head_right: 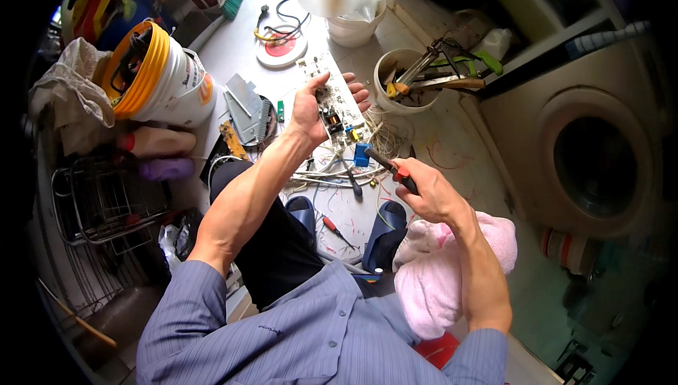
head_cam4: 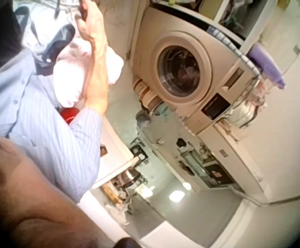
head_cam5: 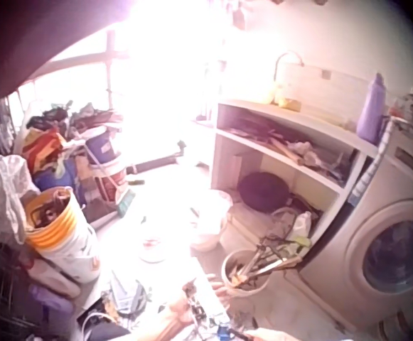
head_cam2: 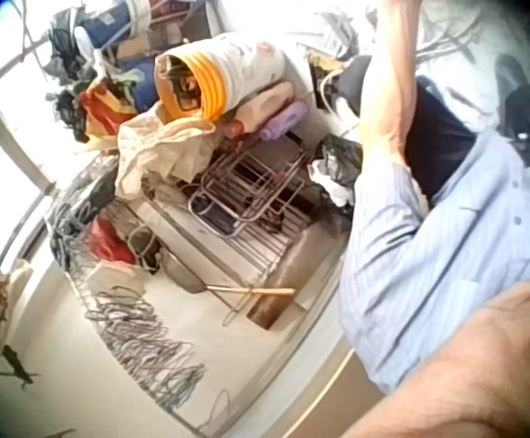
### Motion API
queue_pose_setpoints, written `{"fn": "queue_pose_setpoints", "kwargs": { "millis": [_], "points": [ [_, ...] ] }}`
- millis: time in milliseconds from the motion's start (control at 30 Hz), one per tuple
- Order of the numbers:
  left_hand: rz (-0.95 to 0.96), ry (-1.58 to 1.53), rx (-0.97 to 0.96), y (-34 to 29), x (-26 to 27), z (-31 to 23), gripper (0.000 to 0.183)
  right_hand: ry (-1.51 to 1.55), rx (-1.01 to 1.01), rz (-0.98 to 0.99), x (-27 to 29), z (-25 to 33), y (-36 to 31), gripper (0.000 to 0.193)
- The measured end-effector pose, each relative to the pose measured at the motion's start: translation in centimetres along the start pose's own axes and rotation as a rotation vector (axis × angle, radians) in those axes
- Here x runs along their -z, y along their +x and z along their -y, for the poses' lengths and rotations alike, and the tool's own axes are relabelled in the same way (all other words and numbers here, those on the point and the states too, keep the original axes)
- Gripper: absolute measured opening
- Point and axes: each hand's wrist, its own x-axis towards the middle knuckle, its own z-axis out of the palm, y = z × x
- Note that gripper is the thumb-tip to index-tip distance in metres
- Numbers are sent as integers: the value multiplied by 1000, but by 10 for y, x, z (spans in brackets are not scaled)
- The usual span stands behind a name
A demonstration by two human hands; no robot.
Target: The person uses pliers to cut and pull wires on an electronic circuit board. They handle the board by hand and manipulate the attached wiring.
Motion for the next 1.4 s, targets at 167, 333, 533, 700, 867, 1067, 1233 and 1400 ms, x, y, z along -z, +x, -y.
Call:
{"fn": "queue_pose_setpoints", "kwargs": {
  "millis": [167,333,533,700,867,1067,1233,1400],
  "points": [
    [-100,-68,-41,15,25,-8,43,-150,77,32,-13,-13,6,44],
    [-231,-14,-66,16,23,-9,46,-275,-44,177,-24,-33,8,45],
    [-237,139,-54,14,19,-10,41,-576,-298,442,-35,-59,10,31],
    [-189,229,-49,10,21,-12,41,-682,-426,558,-36,-60,13,29],
    [-185,238,-51,9,18,-10,43,-661,-447,590,-36,-62,13,32],
    [-131,252,-78,5,19,-10,52,-571,-464,420,-19,-51,18,35],
    [-144,224,-76,-3,1,-5,70,-261,-349,106,6,-29,24,25],
    [-98,132,-26,-9,-5,0,74,194,-354,-66,24,5,21,27]
  ]
}}
